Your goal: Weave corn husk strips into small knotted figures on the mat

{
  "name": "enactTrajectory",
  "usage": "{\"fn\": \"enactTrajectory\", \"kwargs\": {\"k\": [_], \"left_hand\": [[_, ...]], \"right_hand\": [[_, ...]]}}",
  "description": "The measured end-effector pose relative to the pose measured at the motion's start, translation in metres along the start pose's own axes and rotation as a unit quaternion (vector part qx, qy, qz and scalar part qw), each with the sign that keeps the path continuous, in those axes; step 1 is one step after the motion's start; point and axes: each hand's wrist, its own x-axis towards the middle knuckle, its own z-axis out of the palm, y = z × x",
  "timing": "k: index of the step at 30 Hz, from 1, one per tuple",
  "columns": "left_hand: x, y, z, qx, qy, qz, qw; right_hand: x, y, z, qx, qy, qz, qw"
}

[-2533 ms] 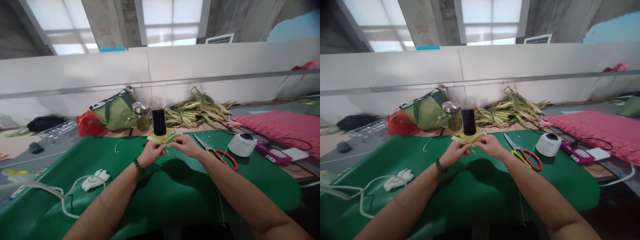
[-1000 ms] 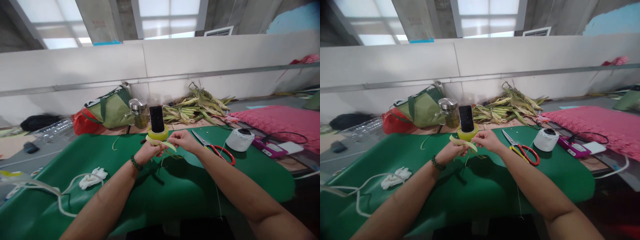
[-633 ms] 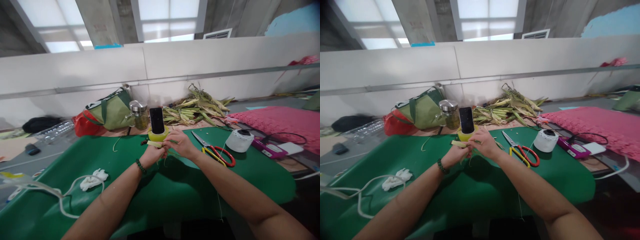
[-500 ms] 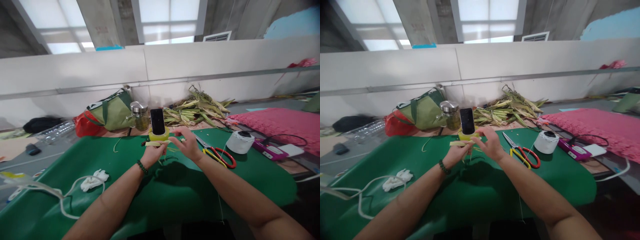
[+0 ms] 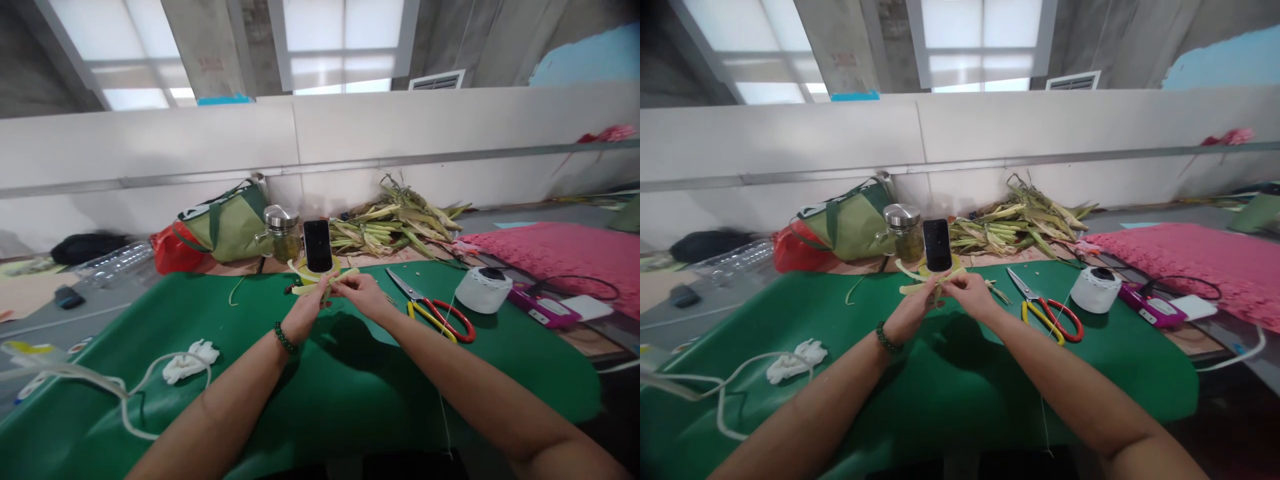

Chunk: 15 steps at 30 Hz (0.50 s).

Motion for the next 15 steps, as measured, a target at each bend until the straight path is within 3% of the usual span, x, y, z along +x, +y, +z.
{"fn": "enactTrajectory", "kwargs": {"k": [6,11,15], "left_hand": [[0.0068,-0.0072,-0.0049,0.075,-0.002,0.071,0.995],[0.0063,-0.0038,-0.0017,0.192,-0.004,0.181,0.965],[0.0056,-0.0071,-0.0014,0.226,-0.026,0.215,0.95]], "right_hand": [[-0.0012,-0.0047,-0.0017,0.006,0.059,0.017,0.998],[-0.001,-0.0044,0.0025,0.119,0.019,0.072,0.99],[0.0009,-0.0041,0.0007,0.149,0.02,0.066,0.986]]}}
